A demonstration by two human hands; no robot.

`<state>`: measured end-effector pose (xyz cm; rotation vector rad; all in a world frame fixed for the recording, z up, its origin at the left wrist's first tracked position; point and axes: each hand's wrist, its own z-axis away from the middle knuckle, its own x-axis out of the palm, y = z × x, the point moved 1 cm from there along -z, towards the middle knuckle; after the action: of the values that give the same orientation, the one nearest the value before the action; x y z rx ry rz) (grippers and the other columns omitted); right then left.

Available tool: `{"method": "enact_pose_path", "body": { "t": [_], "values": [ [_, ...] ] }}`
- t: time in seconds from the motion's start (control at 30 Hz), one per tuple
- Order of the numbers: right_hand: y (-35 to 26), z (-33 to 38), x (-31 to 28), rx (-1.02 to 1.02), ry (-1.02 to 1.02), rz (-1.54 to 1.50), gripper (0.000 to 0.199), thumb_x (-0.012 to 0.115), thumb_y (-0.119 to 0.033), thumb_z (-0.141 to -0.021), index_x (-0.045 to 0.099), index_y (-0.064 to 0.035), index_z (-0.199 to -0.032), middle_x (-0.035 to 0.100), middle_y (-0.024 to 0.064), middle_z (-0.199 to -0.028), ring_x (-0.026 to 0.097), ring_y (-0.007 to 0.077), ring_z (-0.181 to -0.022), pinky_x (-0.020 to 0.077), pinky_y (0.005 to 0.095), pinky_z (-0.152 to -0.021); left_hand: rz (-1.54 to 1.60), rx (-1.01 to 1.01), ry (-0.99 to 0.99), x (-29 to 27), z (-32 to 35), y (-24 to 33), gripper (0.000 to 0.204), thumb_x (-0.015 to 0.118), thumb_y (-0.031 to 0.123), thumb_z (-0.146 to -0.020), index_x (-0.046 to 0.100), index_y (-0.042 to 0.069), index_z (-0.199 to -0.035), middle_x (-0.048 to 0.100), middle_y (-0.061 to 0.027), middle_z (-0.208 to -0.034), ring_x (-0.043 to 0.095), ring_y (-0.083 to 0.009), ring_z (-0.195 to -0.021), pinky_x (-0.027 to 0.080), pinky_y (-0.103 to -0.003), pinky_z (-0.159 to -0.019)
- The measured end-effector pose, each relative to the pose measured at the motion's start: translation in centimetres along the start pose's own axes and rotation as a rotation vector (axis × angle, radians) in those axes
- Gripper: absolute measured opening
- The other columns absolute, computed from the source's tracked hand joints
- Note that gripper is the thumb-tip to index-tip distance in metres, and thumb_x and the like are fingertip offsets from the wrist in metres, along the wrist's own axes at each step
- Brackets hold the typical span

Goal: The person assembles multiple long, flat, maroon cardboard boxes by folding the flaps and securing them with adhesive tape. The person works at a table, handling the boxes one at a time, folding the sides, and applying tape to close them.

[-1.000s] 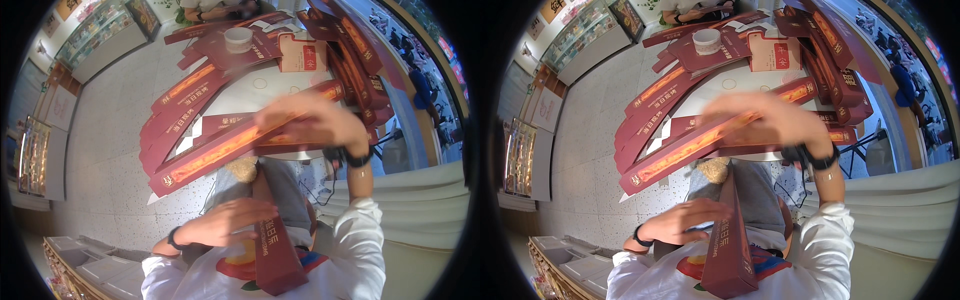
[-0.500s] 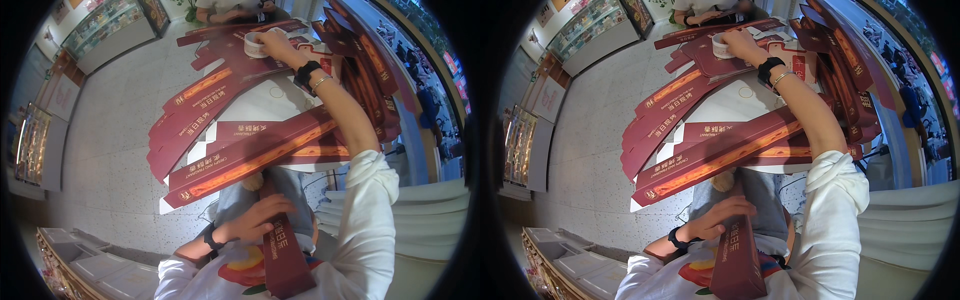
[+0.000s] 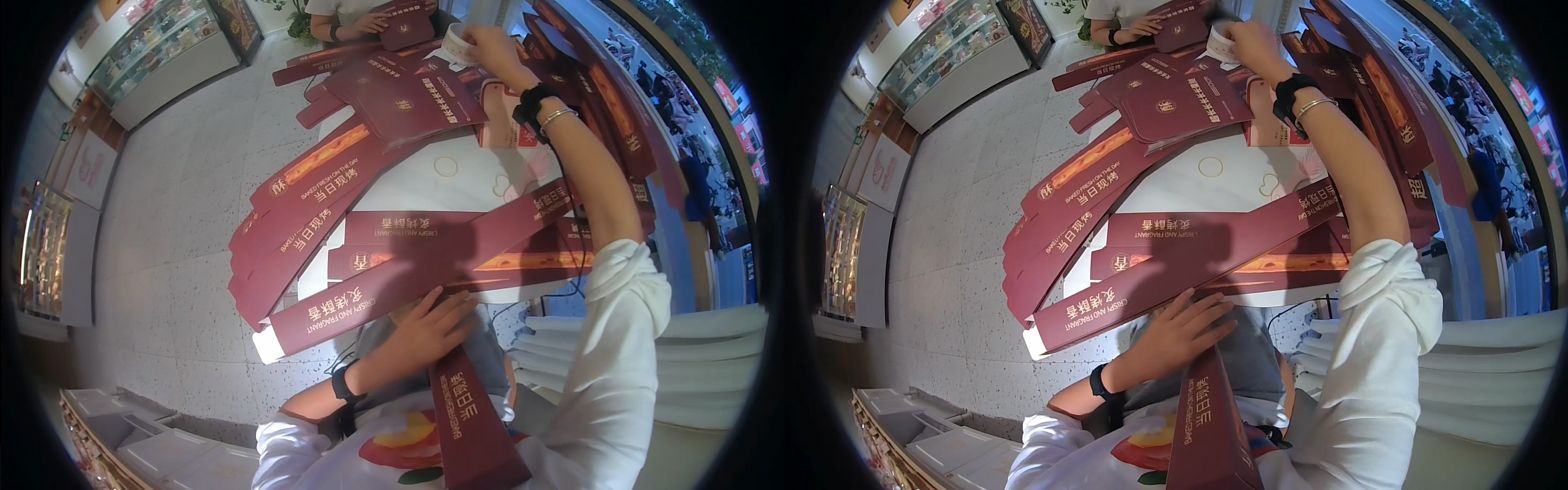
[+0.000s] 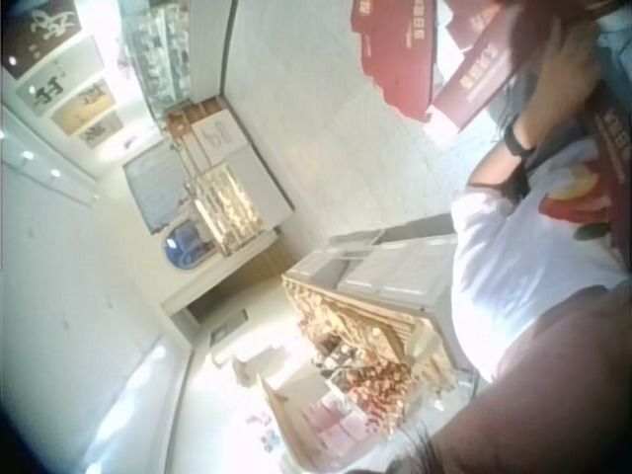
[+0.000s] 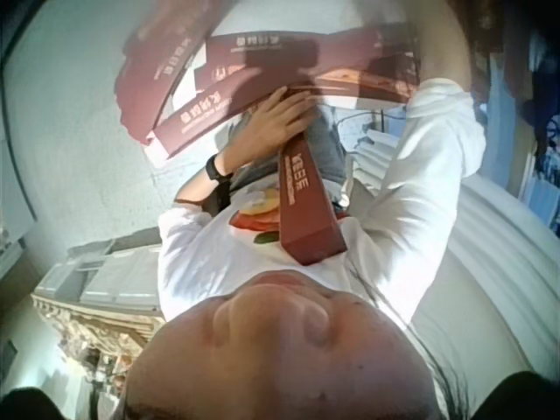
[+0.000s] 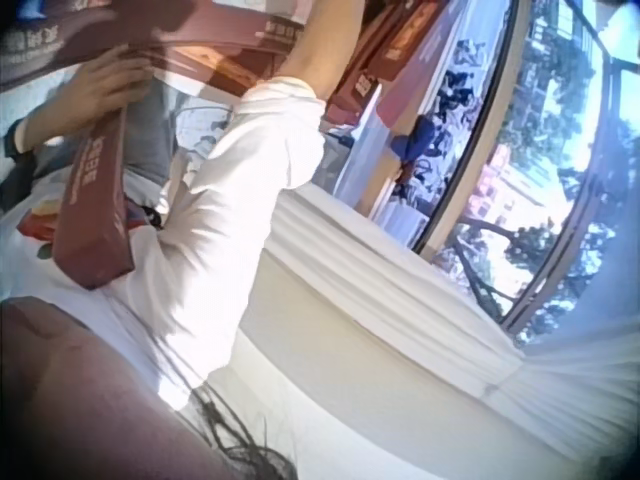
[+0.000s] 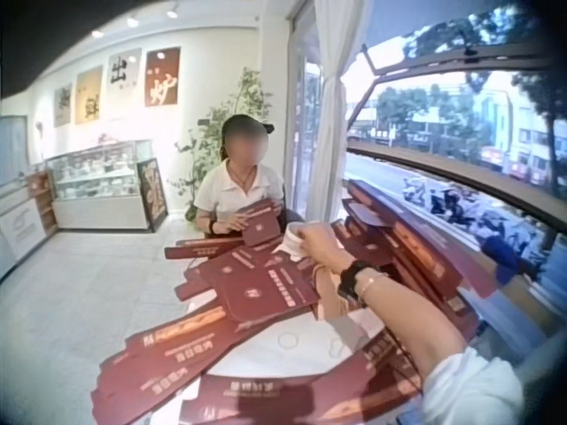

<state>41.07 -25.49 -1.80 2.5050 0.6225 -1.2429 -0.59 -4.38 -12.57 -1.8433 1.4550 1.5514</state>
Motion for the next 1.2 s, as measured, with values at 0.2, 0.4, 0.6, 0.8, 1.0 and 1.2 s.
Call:
{"method": "enact_pose_path", "body": {
  "t": [0.2, 0.4, 0.6, 0.8, 1.0, 1.2],
  "values": [
    [1.5, 0.0, 5.9, 0.096, -0.169, 0.315, 0.009, 0.063, -0.007, -0.075, 0.070, -0.0089, -0.080, 0.070, 0.0146, -0.085, 0.068, 0.0319, -0.086, 0.0421, 0.0476, -0.087, 0.335, -0.046, -0.019, 0.5, 0.7, -0.3, 0.040, 0.059, 0.006, -0.080, 0.060, 0.011, -0.119, 0.057, -0.0070, -0.124, 0.053, -0.0263, -0.119, 0.039, -0.045, -0.102],
    [2.6, 1.0, 6.9, 0.121, -0.250, 0.303, 0.013, 0.068, -0.020, -0.075, 0.072, -0.0094, -0.083, 0.070, 0.0140, -0.091, 0.068, 0.0320, -0.088, 0.0388, 0.0544, -0.089, 0.924, -0.153, 0.094, 1.8, 1.1, -0.8, 0.029, 0.048, -0.008, -0.077, 0.066, 0.004, -0.097, 0.065, -0.0095, -0.096, 0.060, -0.0290, -0.093, 0.046, -0.039, -0.086],
    [-3.2, 0.6, 3.0, 0.139, -0.717, 0.379, 0.079, 0.059, -0.076, -0.070, 0.071, -0.0061, -0.106, 0.069, 0.0133, -0.107, 0.060, 0.0336, -0.108, 0.0265, 0.0649, -0.098, 1.007, -0.141, 0.129, 2.1, 0.8, -0.2, 0.032, 0.041, -0.012, -0.072, 0.063, 0.002, -0.091, 0.062, -0.0117, -0.090, 0.059, -0.0300, -0.089, 0.046, -0.039, -0.082],
    [-2.7, 1.8, 3.3, 0.269, -0.721, 0.321, 0.083, 0.059, -0.079, -0.065, 0.071, -0.0098, -0.110, 0.065, 0.0143, -0.117, 0.055, 0.0336, -0.119, 0.0059, 0.0729, -0.103, 1.012, -0.157, 0.122, 1.7, 0.6, 0.5, 0.031, 0.043, -0.011, -0.068, 0.062, 0.002, -0.090, 0.061, -0.0138, -0.089, 0.058, -0.0334, -0.088, 0.045, -0.040, -0.082],
    [-2.2, 2.8, 3.3, 0.299, -0.472, 0.198, 0.070, 0.070, -0.072, -0.063, 0.074, -0.0090, -0.095, 0.070, 0.0120, -0.099, 0.065, 0.0312, -0.097, 0.0392, 0.0548, -0.091, 1.008, -0.171, 0.119, 2.1, 0.8, 1.0, 0.032, 0.040, -0.014, -0.068, 0.063, 0.001, -0.086, 0.062, -0.0128, -0.088, 0.059, -0.0305, -0.088, 0.046, -0.038, -0.081],
    [-0.3, 1.4, 1.2, 0.399, -0.226, -0.281, 0.044, 0.077, -0.052, -0.068, 0.075, -0.0089, -0.077, 0.067, 0.0107, -0.067, 0.067, 0.0248, -0.065, 0.0496, 0.0355, -0.060, 1.134, -0.174, 0.124, 4.8, 1.9, 0.8, 0.022, 0.041, -0.009, -0.068, 0.058, -0.001, -0.080, 0.060, -0.0140, -0.082, 0.057, -0.0304, -0.083, 0.044, -0.037, -0.077]
  ]
}}
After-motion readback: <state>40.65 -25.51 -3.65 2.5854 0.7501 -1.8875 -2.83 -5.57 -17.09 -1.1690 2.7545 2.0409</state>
